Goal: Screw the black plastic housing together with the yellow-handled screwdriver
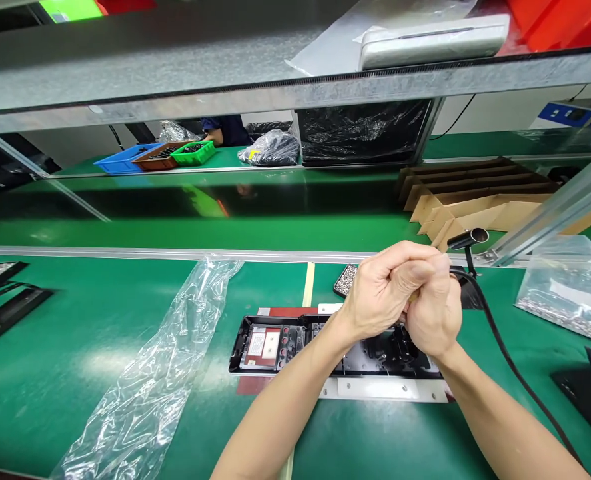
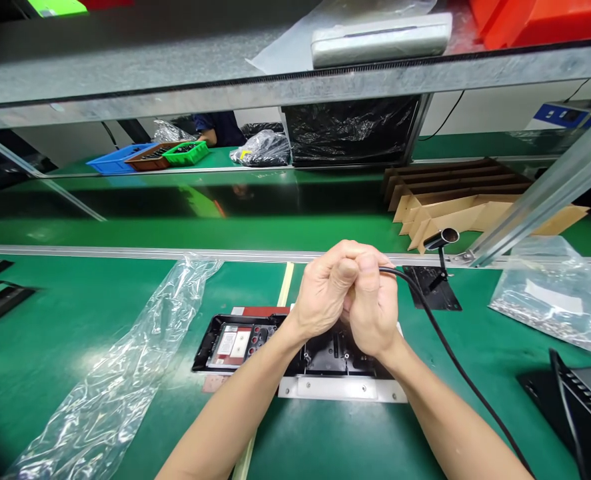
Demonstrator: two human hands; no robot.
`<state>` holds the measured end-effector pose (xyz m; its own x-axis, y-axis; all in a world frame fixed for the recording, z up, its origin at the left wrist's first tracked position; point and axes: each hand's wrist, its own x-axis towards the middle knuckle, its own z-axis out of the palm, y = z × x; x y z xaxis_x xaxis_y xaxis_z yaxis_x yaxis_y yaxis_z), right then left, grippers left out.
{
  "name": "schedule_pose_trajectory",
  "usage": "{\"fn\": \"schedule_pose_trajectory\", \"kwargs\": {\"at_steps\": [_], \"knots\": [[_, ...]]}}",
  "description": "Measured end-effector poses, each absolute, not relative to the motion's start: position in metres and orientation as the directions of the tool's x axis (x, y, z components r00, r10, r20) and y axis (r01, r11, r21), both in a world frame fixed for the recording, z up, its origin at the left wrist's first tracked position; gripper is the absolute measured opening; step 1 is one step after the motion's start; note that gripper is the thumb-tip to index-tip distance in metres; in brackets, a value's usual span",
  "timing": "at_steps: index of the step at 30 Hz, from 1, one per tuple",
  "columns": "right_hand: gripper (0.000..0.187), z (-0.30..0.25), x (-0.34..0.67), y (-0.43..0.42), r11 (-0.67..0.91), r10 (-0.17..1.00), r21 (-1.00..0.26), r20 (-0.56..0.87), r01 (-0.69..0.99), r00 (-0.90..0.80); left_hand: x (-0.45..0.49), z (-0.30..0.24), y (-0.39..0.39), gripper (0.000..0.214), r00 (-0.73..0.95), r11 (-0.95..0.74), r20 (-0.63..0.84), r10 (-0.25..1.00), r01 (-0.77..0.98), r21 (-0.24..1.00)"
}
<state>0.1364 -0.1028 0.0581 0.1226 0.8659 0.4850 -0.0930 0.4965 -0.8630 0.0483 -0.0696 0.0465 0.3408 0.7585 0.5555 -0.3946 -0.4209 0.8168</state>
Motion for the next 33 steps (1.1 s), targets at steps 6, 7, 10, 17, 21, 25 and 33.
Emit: {"fn": "schedule_pose_trajectory", "kwargs": {"at_steps": [6, 7, 10, 17, 21, 25, 33], "knots": [[0.071, 0.0606, 0.1379, -0.1023, 0.537, 0.839, -0.841, 0.524, -0.068, 0.148, 0.0526, 0.0473, -0.0706, 0.055, 0.292, -0.473, 0.607, 0.739, -0.416, 0.777], [0.071, 0.06, 0.1381, -0.1021, 0.546, 0.832, -0.836, 0.533, -0.056, 0.154, 0.053, 0.0469, -0.0705, 0.054, 0.292, -0.468, 0.608, 0.738, -0.428, 0.773], [0.071, 0.0572, 0.1383, -0.1013, 0.566, 0.815, -0.824, 0.555, -0.027, 0.167, 0.0539, 0.0451, -0.0698, 0.052, 0.299, -0.446, 0.608, 0.735, -0.463, 0.766], [0.07, 0.0591, 0.1353, -0.1032, 0.608, 0.776, -0.792, 0.608, 0.055, 0.168, 0.0528, 0.0427, -0.0695, 0.046, 0.253, -0.495, 0.659, 0.708, -0.487, 0.72], [0.071, 0.058, 0.1332, -0.1044, 0.592, 0.793, -0.804, 0.592, 0.044, 0.144, 0.0501, 0.0438, -0.0713, 0.048, 0.25, -0.515, 0.656, 0.712, -0.45, 0.73], [0.071, 0.0569, 0.1321, -0.1037, 0.591, 0.793, -0.805, 0.591, 0.047, 0.147, 0.0488, 0.0436, -0.072, 0.045, 0.245, -0.531, 0.669, 0.702, -0.447, 0.72], [0.072, 0.0551, 0.1326, -0.1027, 0.579, 0.799, -0.812, 0.583, 0.074, 0.145, 0.0477, 0.0408, -0.0707, 0.044, 0.271, -0.505, 0.645, 0.715, -0.437, 0.744]]}}
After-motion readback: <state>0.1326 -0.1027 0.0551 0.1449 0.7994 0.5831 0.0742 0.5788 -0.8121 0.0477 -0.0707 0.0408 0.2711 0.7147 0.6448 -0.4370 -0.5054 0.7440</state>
